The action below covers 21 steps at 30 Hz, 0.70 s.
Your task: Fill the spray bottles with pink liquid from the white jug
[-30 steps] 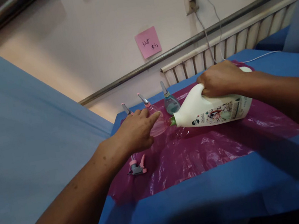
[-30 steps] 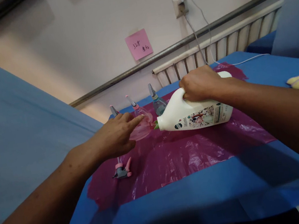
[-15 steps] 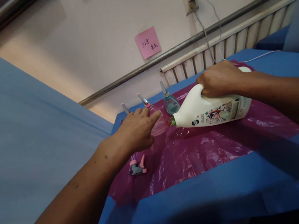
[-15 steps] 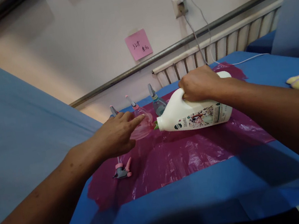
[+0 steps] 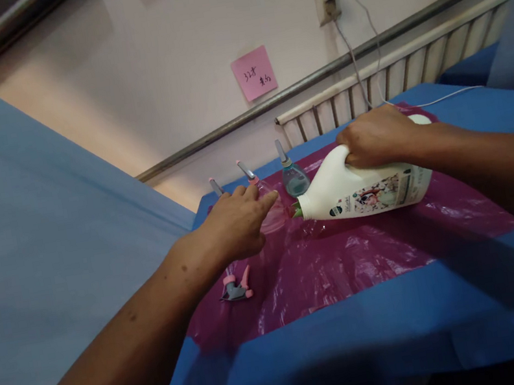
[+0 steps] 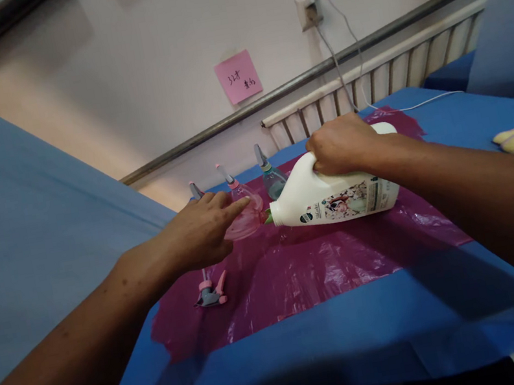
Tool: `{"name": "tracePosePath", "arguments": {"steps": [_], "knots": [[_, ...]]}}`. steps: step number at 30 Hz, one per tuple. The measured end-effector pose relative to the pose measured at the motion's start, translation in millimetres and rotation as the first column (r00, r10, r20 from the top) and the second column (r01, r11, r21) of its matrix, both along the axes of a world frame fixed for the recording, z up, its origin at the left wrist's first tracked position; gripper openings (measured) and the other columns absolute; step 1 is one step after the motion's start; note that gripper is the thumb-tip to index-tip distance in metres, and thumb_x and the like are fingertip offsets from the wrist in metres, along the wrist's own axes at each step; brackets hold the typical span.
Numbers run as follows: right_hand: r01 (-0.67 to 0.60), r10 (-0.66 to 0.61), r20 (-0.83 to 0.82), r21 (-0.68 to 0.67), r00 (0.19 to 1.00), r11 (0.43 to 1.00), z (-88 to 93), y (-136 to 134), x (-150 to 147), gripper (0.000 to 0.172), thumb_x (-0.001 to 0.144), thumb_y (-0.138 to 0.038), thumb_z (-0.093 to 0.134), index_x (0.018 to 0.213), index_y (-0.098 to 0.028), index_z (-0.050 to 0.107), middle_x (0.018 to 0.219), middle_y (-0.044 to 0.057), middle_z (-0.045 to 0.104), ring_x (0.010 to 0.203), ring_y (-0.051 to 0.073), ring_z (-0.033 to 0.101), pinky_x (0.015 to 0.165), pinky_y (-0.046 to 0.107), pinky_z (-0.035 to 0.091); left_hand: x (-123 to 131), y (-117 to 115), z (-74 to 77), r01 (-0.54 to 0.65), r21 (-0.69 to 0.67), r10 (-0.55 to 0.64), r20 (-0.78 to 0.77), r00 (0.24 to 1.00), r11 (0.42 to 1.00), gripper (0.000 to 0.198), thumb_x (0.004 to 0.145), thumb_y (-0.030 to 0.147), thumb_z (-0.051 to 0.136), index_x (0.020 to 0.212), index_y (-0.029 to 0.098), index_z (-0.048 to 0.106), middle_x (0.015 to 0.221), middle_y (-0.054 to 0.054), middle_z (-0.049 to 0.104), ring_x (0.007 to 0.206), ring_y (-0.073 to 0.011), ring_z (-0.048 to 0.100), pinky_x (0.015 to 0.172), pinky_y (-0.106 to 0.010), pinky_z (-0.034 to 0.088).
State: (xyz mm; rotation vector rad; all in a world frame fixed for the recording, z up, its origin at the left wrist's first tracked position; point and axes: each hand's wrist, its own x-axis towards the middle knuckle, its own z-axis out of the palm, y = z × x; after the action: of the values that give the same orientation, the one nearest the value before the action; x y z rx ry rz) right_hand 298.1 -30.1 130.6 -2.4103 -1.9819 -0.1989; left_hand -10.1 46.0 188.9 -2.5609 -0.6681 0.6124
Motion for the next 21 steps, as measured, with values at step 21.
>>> {"name": "tracePosePath", "arguments": {"steps": [21], "knots": [[0.010, -0.010, -0.039, -0.010, 0.999, 1.000, -0.3, 2, 1, 0.036, 0.097, -0.041, 0.067, 0.122, -0.024, 0.086, 0.112, 0.019, 0.085, 0.107, 0.040, 0.077, 0.088, 0.048, 0.051, 14, -3, 4.6, 0.073, 0.081, -0.072, -0.006, 0.997, 0.994, 0.085, 0.085, 0.013, 0.075, 0.167, 0.026, 0.061, 0.146, -0.019, 0.071, 0.129, -0.0410, 0.065, 0.101, -0.050, 0.053]]}}
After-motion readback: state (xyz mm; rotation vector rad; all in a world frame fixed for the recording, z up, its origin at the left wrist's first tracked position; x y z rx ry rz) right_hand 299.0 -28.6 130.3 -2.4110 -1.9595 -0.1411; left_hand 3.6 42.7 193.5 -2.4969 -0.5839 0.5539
